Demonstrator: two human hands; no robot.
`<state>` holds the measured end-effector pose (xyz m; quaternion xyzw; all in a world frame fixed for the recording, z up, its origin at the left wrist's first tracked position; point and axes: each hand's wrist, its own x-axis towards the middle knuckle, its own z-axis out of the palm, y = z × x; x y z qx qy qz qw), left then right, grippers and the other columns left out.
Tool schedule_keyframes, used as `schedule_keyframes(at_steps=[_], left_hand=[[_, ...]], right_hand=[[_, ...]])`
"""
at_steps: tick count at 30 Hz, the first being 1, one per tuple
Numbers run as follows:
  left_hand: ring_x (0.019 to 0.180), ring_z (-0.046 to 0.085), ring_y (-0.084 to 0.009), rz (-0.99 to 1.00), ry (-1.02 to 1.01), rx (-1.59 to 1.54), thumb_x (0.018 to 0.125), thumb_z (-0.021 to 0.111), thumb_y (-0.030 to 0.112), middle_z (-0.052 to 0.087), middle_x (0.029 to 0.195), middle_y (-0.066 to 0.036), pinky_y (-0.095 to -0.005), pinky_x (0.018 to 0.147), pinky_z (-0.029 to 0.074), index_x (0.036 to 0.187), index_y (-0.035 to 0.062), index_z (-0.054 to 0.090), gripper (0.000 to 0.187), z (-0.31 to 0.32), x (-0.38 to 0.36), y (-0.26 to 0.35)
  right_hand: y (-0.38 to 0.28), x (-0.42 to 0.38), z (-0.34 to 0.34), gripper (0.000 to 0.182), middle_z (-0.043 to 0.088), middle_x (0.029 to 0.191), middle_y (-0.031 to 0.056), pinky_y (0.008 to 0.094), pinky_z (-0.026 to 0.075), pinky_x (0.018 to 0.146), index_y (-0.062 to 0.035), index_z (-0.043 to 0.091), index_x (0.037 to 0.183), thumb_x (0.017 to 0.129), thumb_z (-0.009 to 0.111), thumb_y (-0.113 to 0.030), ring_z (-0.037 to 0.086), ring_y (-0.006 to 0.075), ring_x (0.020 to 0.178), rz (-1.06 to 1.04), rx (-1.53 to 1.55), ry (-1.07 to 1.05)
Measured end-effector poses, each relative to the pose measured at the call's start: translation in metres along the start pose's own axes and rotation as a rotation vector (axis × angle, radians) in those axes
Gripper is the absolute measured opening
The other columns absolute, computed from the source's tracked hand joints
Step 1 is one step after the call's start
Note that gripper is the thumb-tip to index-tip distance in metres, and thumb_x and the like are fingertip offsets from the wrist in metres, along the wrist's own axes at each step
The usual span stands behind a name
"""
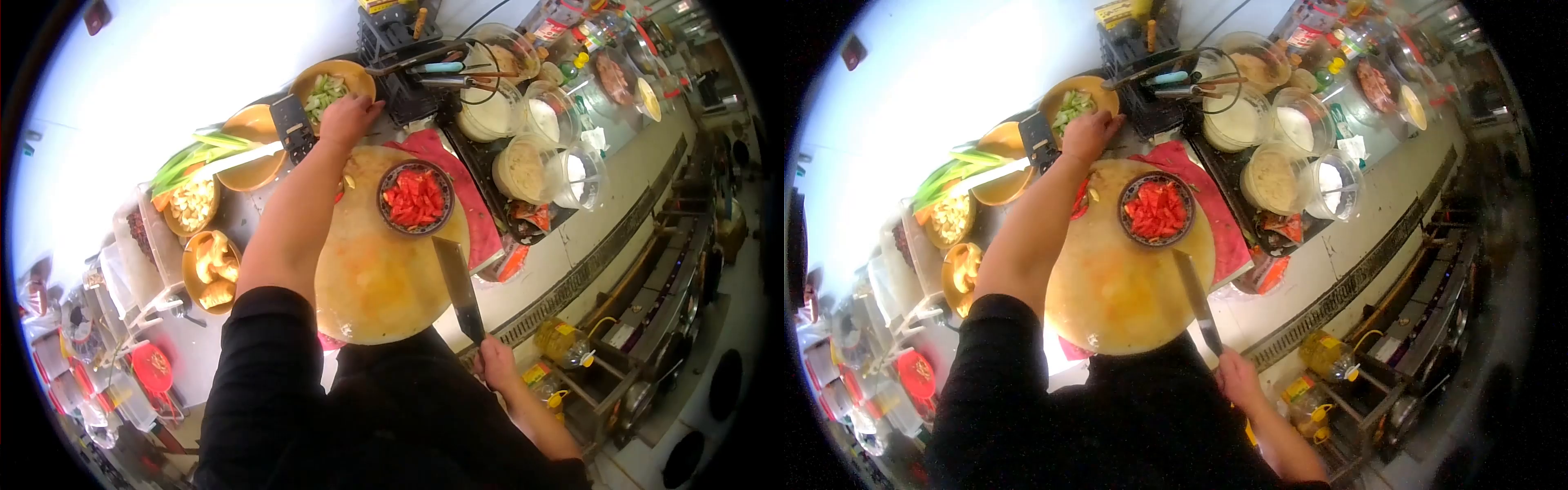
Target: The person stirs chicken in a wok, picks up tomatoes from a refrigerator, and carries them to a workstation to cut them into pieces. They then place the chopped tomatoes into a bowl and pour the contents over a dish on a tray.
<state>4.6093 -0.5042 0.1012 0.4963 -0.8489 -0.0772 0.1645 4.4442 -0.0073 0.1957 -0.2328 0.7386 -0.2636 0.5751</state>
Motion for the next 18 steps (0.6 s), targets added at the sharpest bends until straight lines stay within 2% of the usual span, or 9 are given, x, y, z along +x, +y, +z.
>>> schedule_keyframes(at_steps=[2,4,6,8,11,12,15,16,18], left_hand=[[0.076,0.063,-0.0295,0.059,0.211,-0.161,0.089,0.063,0.038,0.062,0.075,-0.010,-0.0427,0.064,0.051,0.072,0.0120,0.067,0.031,-0.006,-0.007,0.024],[0.070,0.061,-0.0287,0.243,0.195,-0.369,0.086,0.066,0.032,0.060,0.073,-0.009,-0.0424,0.062,0.049,0.070,0.0112,0.064,0.027,-0.022,-0.042,0.059],[0.076,0.061,-0.0280,0.459,0.071,-0.350,0.084,0.067,0.031,0.060,0.080,-0.009,-0.0412,0.066,0.049,0.071,0.0098,0.063,0.025,-0.022,-0.075,0.085],[0.085,0.059,-0.0281,0.528,0.019,-0.373,0.084,0.066,0.029,0.060,0.089,-0.008,-0.0385,0.075,0.048,0.076,0.0091,0.065,0.021,-0.016,-0.097,0.099],[0.092,0.059,-0.0294,0.637,0.114,-0.431,0.085,0.066,0.031,0.060,0.096,-0.007,-0.0383,0.083,0.047,0.081,0.0128,0.067,0.018,-0.008,-0.113,0.105],[0.095,0.060,-0.0295,0.643,0.102,-0.416,0.081,0.068,0.023,0.062,0.099,-0.008,-0.0375,0.086,0.048,0.092,0.0118,0.068,0.016,-0.014,-0.117,0.105],[0.098,0.059,-0.0279,0.607,0.175,-0.534,0.078,0.067,0.017,0.062,0.098,-0.008,-0.0376,0.091,0.047,0.097,0.0079,0.066,0.021,-0.011,-0.124,0.102],[0.101,0.060,-0.0296,0.550,0.079,-0.608,0.075,0.067,0.011,0.063,0.103,-0.009,-0.0398,0.094,0.047,0.106,0.0063,0.063,0.032,-0.013,-0.128,0.101],[0.103,0.060,-0.0308,0.487,0.067,-0.629,0.076,0.066,0.010,0.063,0.105,-0.011,-0.0406,0.094,0.047,0.107,0.0057,0.063,0.031,-0.018,-0.135,0.099]], right_hand=[[-0.002,0.002,-0.003,0.038,0.049,0.056,0.0008,0.0252,0.036,0.042,-0.0037,0.058,0.114,0.103,0.038,-0.034,0.044,0.0101,0.043,0.019,0.003,0.020],[-0.003,0.005,-0.004,0.040,0.049,0.056,0.0009,0.0251,0.036,0.042,-0.0036,0.058,0.119,0.103,0.038,-0.033,0.044,0.0101,0.043,0.033,0.013,0.043],[-0.003,0.007,-0.007,0.041,0.049,0.056,0.0012,0.0248,0.036,0.042,-0.0034,0.057,0.124,0.103,0.038,-0.033,0.044,0.0099,0.044,0.023,0.039,0.014],[-0.018,0.004,-0.007,0.038,0.049,0.057,0.0014,0.0251,0.038,0.044,-0.0024,0.057,0.124,0.101,0.041,-0.028,0.045,0.0101,0.046,0.045,0.074,0.018],[-0.017,0.005,-0.007,0.038,0.048,0.057,0.0013,0.0248,0.037,0.044,-0.0023,0.057,0.126,0.101,0.041,-0.027,0.044,0.0098,0.046,0.022,0.077,0.027],[-0.014,0.005,-0.007,0.040,0.047,0.056,0.0011,0.0243,0.035,0.041,-0.0032,0.056,0.126,0.103,0.038,-0.031,0.042,0.0094,0.043,-0.017,0.048,0.030],[-0.013,0.005,-0.004,0.040,0.046,0.056,0.0009,0.0244,0.035,0.041,-0.0033,0.055,0.128,0.103,0.038,-0.030,0.042,0.0092,0.044,0.041,0.123,0.013],[-0.014,0.003,-0.003,0.040,0.046,0.056,0.0009,0.0244,0.035,0.041,-0.0033,0.055,0.128,0.103,0.038,-0.030,0.042,0.0092,0.044,0.036,0.117,0.001],[-0.013,-0.002,-0.002,0.039,0.046,0.057,0.0004,0.0233,0.035,0.042,-0.0028,0.056,0.128,0.103,0.040,-0.028,0.042,0.0083,0.045,0.004,0.081,0.016]])
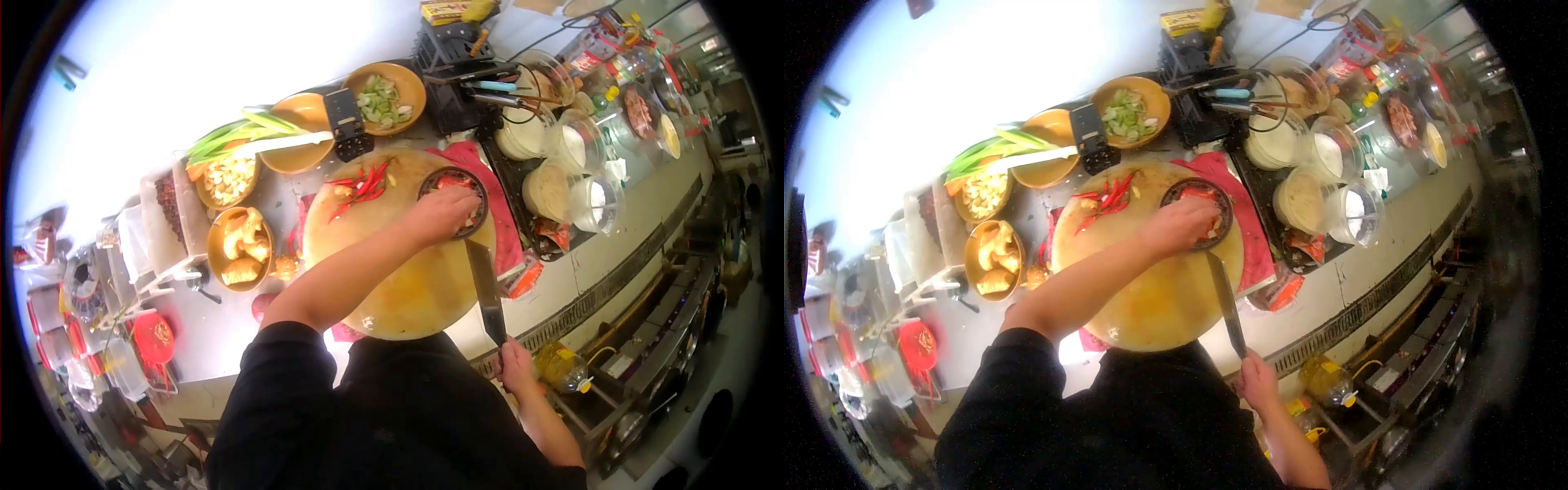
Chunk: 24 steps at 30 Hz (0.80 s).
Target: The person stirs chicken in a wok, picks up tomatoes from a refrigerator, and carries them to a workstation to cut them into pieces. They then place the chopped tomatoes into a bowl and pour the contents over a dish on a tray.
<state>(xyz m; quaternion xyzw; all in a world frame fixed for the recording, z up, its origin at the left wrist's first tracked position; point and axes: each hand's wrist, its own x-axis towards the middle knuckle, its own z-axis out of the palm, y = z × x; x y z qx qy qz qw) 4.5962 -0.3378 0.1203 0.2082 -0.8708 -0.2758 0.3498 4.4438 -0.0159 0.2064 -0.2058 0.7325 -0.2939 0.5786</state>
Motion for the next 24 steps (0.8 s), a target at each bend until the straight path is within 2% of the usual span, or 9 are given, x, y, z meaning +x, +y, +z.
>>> schedule_keyframes(at_steps=[4,5,7,8,10,14,16,19,24], left_hand=[[0.107,0.059,-0.0344,-0.207,0.285,0.068,0.080,0.063,0.008,0.063,0.109,-0.016,-0.0426,0.093,0.047,0.109,0.0050,0.061,0.030,-0.016,-0.017,0.008],[0.107,0.059,-0.0344,-0.215,0.289,0.083,0.080,0.063,0.008,0.063,0.109,-0.016,-0.0426,0.093,0.047,0.109,0.0050,0.061,0.030,-0.020,-0.025,0.012],[0.108,0.059,-0.0367,-0.691,0.359,0.125,0.084,0.061,0.009,0.064,0.108,-0.020,-0.0443,0.092,0.048,0.109,0.0023,0.059,0.026,-0.027,-0.039,0.020],[0.108,0.059,-0.0367,-0.695,0.366,0.135,0.084,0.061,0.009,0.064,0.108,-0.020,-0.0443,0.092,0.048,0.109,0.0023,0.059,0.026,-0.028,-0.040,0.019],[0.106,0.060,-0.0407,-1.176,-0.158,-0.148,0.087,0.059,0.010,0.065,0.104,-0.023,-0.0461,0.090,0.048,0.111,-0.0018,0.055,0.027,-0.021,-0.041,0.010],[0.088,0.068,-0.0382,-1.193,-0.074,-0.389,0.090,0.057,0.013,0.066,0.096,-0.024,-0.0454,0.074,0.055,0.109,-0.0054,0.053,0.027,0.021,-0.054,-0.020],[0.067,0.070,-0.0314,-1.289,0.108,-0.764,0.090,0.057,0.015,0.067,0.091,-0.024,-0.0402,0.053,0.057,0.106,-0.0060,0.054,0.026,0.014,-0.046,-0.007],[0.054,0.068,-0.0251,-1.320,0.150,-0.666,0.090,0.059,0.016,0.067,0.085,-0.022,-0.0346,0.041,0.054,0.105,-0.0070,0.055,0.027,0.004,-0.044,0.003],[0.051,0.067,-0.0247,-1.199,0.112,-0.509,0.090,0.058,0.018,0.066,0.074,-0.017,-0.0360,0.044,0.053,0.111,-0.0062,0.056,0.032,-0.026,-0.050,0.034]], right_hand=[[0.028,0.000,-0.018,0.042,0.062,0.067,0.0074,0.0311,0.050,0.056,-0.0064,0.054,0.134,0.096,0.053,-0.025,0.061,0.0176,0.058,-0.055,-0.308,-0.009],[0.032,-0.001,-0.019,0.047,0.066,0.074,0.0108,0.0343,0.052,0.063,-0.0095,0.053,0.135,0.093,0.058,-0.029,0.065,0.0233,0.067,-0.207,-0.532,0.052],[0.029,-0.002,-0.010,0.052,0.069,0.081,0.0142,0.0375,0.054,0.070,-0.0126,0.053,0.136,0.090,0.063,-0.033,0.069,0.0291,0.076,-0.372,-0.750,0.103],[0.018,-0.006,-0.004,0.054,0.070,0.086,0.0149,0.0396,0.054,0.073,-0.0150,0.054,0.135,0.087,0.065,-0.037,0.069,0.0319,0.081,-0.296,-0.862,0.127],[0.007,-0.007,0.007,0.053,0.071,0.089,0.0120,0.0430,0.054,0.076,-0.0172,0.057,0.129,0.084,0.069,-0.041,0.068,0.0330,0.084,-0.199,-1.014,0.154],[0.016,0.002,0.021,0.051,0.070,0.087,0.0104,0.0434,0.054,0.074,-0.0181,0.058,0.126,0.082,0.071,-0.041,0.067,0.0339,0.081,-0.307,-1.058,0.202],[0.024,0.014,0.026,0.054,0.069,0.085,0.0100,0.0433,0.053,0.071,-0.0160,0.056,0.127,0.081,0.071,-0.040,0.066,0.0328,0.080,-0.402,-1.136,0.174],[0.023,0.038,0.038,0.053,0.068,0.084,0.0098,0.0435,0.051,0.072,-0.0122,0.055,0.128,0.083,0.070,-0.036,0.065,0.0313,0.081,-0.432,-1.119,0.118],[0.025,0.080,0.059,0.052,0.062,0.097,0.0126,0.0420,0.050,0.078,-0.0098,0.056,0.127,0.080,0.070,-0.026,0.060,0.0331,0.089,-0.763,-1.083,0.038]])
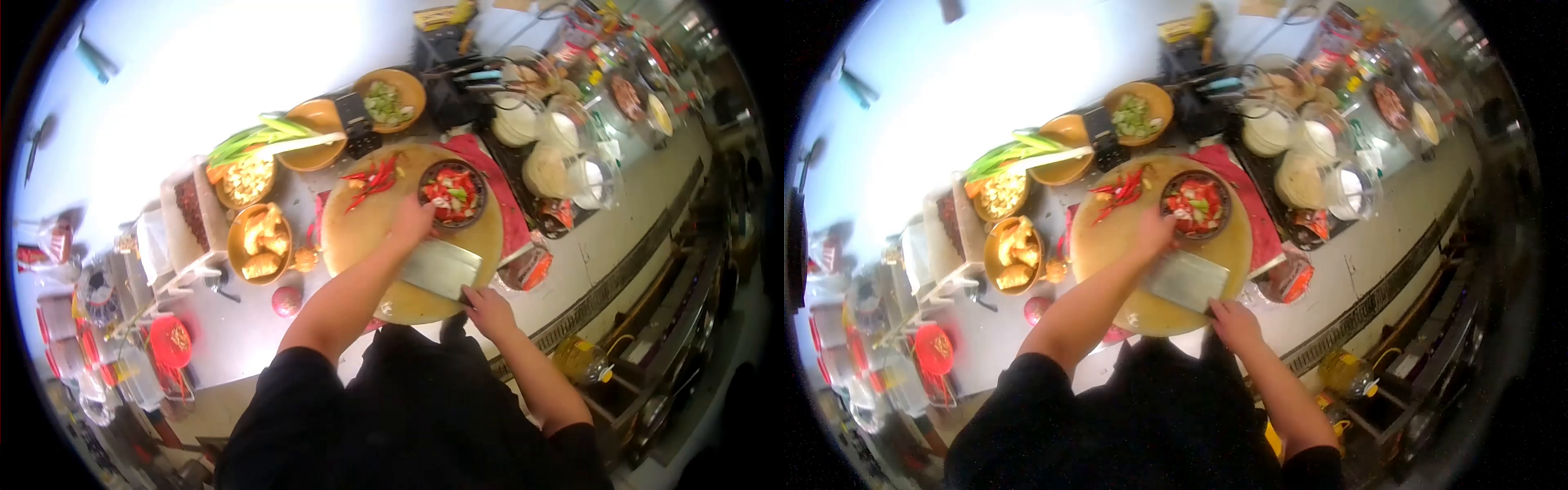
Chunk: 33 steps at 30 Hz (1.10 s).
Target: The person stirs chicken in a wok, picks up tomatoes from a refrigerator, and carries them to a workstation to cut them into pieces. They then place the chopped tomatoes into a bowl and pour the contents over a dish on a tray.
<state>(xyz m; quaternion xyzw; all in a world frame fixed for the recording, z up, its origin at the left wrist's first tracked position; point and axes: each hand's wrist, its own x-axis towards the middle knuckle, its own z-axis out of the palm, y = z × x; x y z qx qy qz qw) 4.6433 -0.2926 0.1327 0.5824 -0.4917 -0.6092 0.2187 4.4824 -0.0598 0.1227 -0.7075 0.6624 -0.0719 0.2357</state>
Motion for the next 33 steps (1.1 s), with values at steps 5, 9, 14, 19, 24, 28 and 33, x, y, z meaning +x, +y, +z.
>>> schedule_keyframes(at_steps=[5,9,14,19,24,28,33], left_hand=[[0.085,0.067,-0.0391,0.202,0.131,0.600,0.087,0.060,0.033,0.067,0.092,-0.024,-0.0466,0.078,0.052,0.112,-0.0022,0.058,0.043,0.013,-0.029,-0.014],[0.080,0.062,-0.0455,-0.028,-0.118,0.396,0.083,0.060,0.025,0.064,0.084,-0.029,-0.0494,0.071,0.050,0.098,-0.0065,0.060,0.034,0.078,-0.108,0.049],[0.052,0.063,-0.0307,0.053,-0.253,0.487,0.085,0.056,0.018,0.063,0.067,-0.021,-0.0425,0.052,0.051,0.090,-0.0053,0.062,0.024,0.222,-0.161,0.034],[0.041,0.059,-0.0232,0.067,-0.419,0.536,0.087,0.053,0.014,0.063,0.062,-0.017,-0.0359,0.040,0.047,0.090,-0.0050,0.060,0.020,0.377,-0.164,-0.004],[0.042,0.060,-0.0222,0.073,-0.540,0.536,0.087,0.052,0.013,0.063,0.062,-0.016,-0.0327,0.038,0.046,0.093,-0.0074,0.059,0.022,0.522,-0.164,0.059],[0.046,0.062,-0.0230,0.188,-0.571,0.571,0.087,0.053,0.013,0.064,0.064,-0.017,-0.0351,0.041,0.048,0.090,-0.0082,0.059,0.023,0.628,-0.119,0.084],[0.047,0.063,-0.0233,0.171,-0.560,0.564,0.086,0.055,0.014,0.063,0.062,-0.017,-0.0355,0.042,0.049,0.083,-0.0084,0.061,0.024,0.769,-0.056,0.141]], right_hand=[[0.003,-0.018,-0.019,0.042,0.061,0.100,0.0139,0.0450,0.048,0.084,-0.0075,0.059,0.121,0.083,0.066,-0.023,0.059,0.0341,0.097,-0.007,0.055,0.184],[0.052,-0.079,-0.041,0.050,0.063,0.098,0.0145,0.0383,0.051,0.073,-0.0050,0.055,0.131,0.089,0.064,-0.031,0.062,0.0279,0.081,0.294,0.695,0.151],[0.166,-0.176,-0.062,0.056,0.067,0.090,0.0080,0.0261,0.050,0.061,-0.0058,0.043,0.143,0.096,0.057,-0.032,0.062,0.0120,0.069,0.448,1.291,0.129],[0.283,-0.294,-0.095,0.049,0.068,0.087,0.0082,0.0266,0.050,0.062,-0.0061,0.048,0.139,0.096,0.057,-0.027,0.063,0.0130,0.069,0.659,1.230,0.180],[0.385,-0.379,-0.126,0.036,0.067,0.085,0.0078,0.0256,0.049,0.060,-0.0027,0.056,0.128,0.095,0.057,-0.016,0.062,0.0133,0.066,0.846,1.383,0.380],[0.474,-0.404,-0.132,0.035,0.066,0.083,0.0082,0.0259,0.050,0.059,-0.0021,0.057,0.126,0.095,0.058,-0.017,0.062,0.0137,0.065,0.944,1.485,0.526],[0.614,-0.442,-0.103,0.024,0.063,0.076,0.0078,0.0285,0.050,0.056,-0.0015,0.062,0.108,0.095,0.057,-0.021,0.061,0.0153,0.061,1.178,1.588,0.675]])
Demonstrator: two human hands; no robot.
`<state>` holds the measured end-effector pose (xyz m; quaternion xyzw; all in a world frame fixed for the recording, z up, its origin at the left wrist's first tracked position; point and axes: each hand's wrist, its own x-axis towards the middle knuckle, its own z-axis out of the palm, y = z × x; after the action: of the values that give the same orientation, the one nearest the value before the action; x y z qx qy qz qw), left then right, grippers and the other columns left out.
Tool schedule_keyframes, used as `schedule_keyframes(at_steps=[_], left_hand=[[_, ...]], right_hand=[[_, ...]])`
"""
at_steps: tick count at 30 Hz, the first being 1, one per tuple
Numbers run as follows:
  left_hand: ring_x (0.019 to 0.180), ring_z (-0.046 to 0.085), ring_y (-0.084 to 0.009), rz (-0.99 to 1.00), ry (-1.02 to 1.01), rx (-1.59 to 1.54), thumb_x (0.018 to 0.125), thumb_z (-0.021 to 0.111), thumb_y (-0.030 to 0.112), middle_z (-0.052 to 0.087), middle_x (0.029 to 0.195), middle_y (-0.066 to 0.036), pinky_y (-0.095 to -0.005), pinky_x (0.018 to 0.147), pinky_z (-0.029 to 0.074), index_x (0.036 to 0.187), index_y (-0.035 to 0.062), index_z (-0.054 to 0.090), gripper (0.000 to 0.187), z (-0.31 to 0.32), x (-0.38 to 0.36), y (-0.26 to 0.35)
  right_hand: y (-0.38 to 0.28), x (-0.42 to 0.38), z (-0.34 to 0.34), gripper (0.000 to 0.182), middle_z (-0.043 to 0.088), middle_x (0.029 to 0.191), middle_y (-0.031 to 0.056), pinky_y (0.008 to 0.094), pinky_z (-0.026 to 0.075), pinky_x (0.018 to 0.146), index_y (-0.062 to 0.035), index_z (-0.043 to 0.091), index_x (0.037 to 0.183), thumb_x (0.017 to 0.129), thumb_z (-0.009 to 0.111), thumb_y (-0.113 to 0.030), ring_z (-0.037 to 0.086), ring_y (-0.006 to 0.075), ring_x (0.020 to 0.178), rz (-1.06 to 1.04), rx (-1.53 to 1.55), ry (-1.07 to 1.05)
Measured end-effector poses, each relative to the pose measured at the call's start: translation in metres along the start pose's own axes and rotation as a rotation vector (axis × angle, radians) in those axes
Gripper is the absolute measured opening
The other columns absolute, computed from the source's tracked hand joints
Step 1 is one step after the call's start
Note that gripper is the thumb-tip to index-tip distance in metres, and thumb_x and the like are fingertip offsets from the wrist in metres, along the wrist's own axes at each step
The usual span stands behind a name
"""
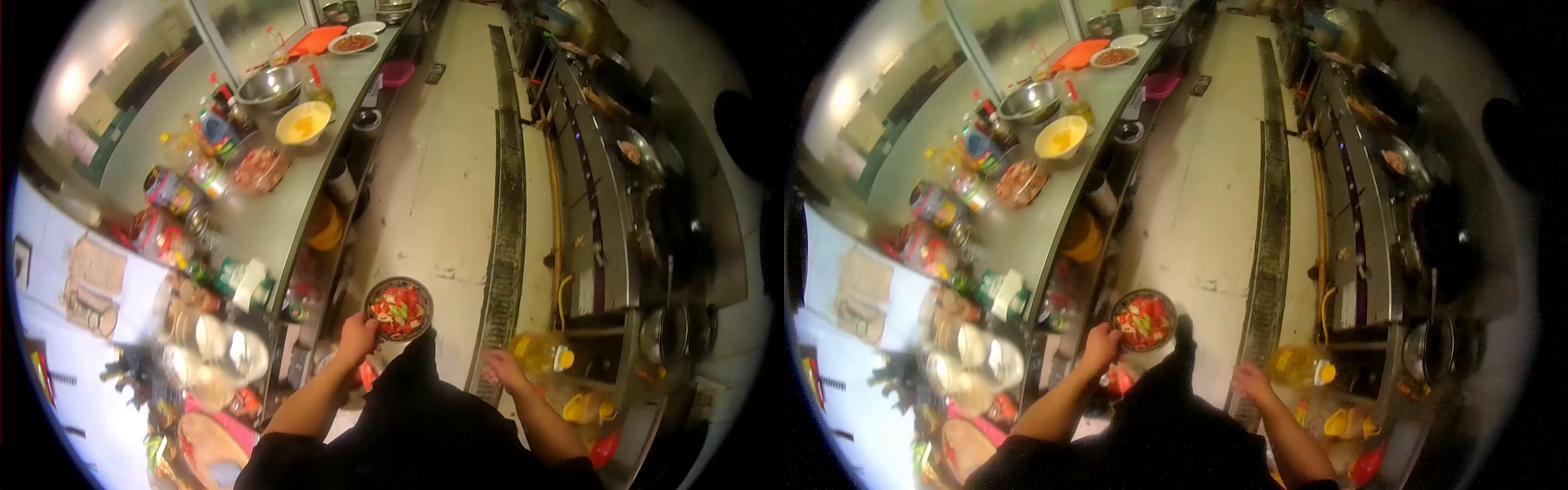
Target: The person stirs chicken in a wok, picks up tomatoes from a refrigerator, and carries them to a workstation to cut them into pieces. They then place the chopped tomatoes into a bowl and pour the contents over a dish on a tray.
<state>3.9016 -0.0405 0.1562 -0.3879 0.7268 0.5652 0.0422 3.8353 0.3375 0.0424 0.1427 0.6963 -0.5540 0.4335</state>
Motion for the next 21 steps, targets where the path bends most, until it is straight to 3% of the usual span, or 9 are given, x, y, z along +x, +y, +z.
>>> schedule_keyframes(at_steps=[4,6,8,10,11,12,13,14,21], left_hand=[[0.045,0.061,-0.0223,0.121,-0.006,0.127,0.088,0.055,0.016,0.061,0.060,-0.015,-0.0351,0.040,0.047,0.082,-0.0071,0.057,0.024,0.018,0.115,0.097],[0.044,0.060,-0.0220,-0.009,-0.014,-0.050,0.089,0.055,0.015,0.060,0.059,-0.014,-0.0346,0.038,0.046,0.083,-0.0067,0.056,0.023,0.026,0.176,0.147],[0.044,0.060,-0.0216,-0.009,-0.015,-0.056,0.089,0.056,0.015,0.061,0.061,-0.015,-0.0341,0.037,0.045,0.085,-0.0065,0.055,0.022,0.030,0.242,0.193],[0.042,0.058,-0.0221,0.039,0.054,-0.138,0.089,0.057,0.016,0.061,0.062,-0.016,-0.0340,0.036,0.043,0.087,-0.0061,0.054,0.022,0.034,0.313,0.227],[0.042,0.058,-0.0224,0.045,0.089,-0.195,0.090,0.057,0.016,0.060,0.062,-0.015,-0.0341,0.036,0.043,0.087,-0.0054,0.054,0.022,0.033,0.345,0.254],[0.042,0.058,-0.0226,0.052,0.125,-0.255,0.090,0.057,0.017,0.059,0.061,-0.015,-0.0342,0.035,0.042,0.087,-0.0047,0.053,0.022,0.033,0.376,0.276],[0.042,0.058,-0.0224,0.247,0.156,-0.218,0.090,0.057,0.016,0.058,0.061,-0.014,-0.0340,0.035,0.041,0.086,-0.0037,0.054,0.021,0.030,0.414,0.289],[0.042,0.057,-0.0211,0.020,0.170,-0.475,0.090,0.056,0.016,0.058,0.062,-0.014,-0.0336,0.036,0.041,0.084,-0.0030,0.054,0.020,0.030,0.454,0.302],[0.047,0.055,-0.0200,-0.072,0.482,-0.838,0.092,0.053,0.017,0.058,0.064,-0.014,-0.0299,0.037,0.037,0.088,-0.0026,0.057,0.021,-0.009,0.644,0.422]], right_hand=[[0.000,0.061,-0.107,0.020,0.061,0.073,0.0088,0.0329,0.047,0.048,-0.0011,0.063,0.102,0.094,0.056,-0.018,0.058,0.0195,0.056,0.030,0.128,0.298],[0.001,0.078,-0.161,0.017,0.058,0.069,0.0102,0.0352,0.041,0.044,0.0003,0.062,0.091,0.093,0.054,-0.014,0.054,0.0212,0.051,0.210,-0.287,0.366],[0.102,0.123,-0.243,0.019,0.048,0.060,0.0091,0.0365,0.036,0.044,-0.0031,0.058,0.082,0.096,0.051,-0.014,0.044,0.0225,0.045,0.128,-0.262,0.334],[0.002,0.097,-0.209,0.022,0.059,0.063,0.0112,0.0377,0.037,0.038,-0.0079,0.061,0.084,0.095,0.048,-0.022,0.053,0.0232,0.045,0.359,0.212,0.613],[-0.032,0.100,-0.199,0.022,0.059,0.063,0.0112,0.0377,0.037,0.038,-0.0079,0.061,0.084,0.095,0.048,-0.022,0.053,0.0232,0.045,0.358,0.217,0.605],[-0.063,0.110,-0.195,0.024,0.060,0.065,0.0133,0.0401,0.039,0.040,-0.0062,0.061,0.086,0.095,0.048,-0.024,0.055,0.0242,0.048,0.264,0.413,0.399],[-0.086,0.129,-0.199,0.026,0.062,0.067,0.0154,0.0425,0.041,0.043,-0.0046,0.062,0.087,0.094,0.049,-0.025,0.058,0.0252,0.050,0.168,0.600,0.190],[-0.110,0.152,-0.204,0.025,0.061,0.067,0.0147,0.0422,0.041,0.043,-0.0046,0.062,0.087,0.094,0.049,-0.025,0.058,0.0249,0.051,0.152,0.574,0.126],[-0.270,0.398,-0.300,0.018,0.057,0.067,0.0099,0.0397,0.044,0.047,-0.0049,0.060,0.089,0.094,0.051,-0.020,0.056,0.0230,0.055,0.108,-0.217,0.123]])
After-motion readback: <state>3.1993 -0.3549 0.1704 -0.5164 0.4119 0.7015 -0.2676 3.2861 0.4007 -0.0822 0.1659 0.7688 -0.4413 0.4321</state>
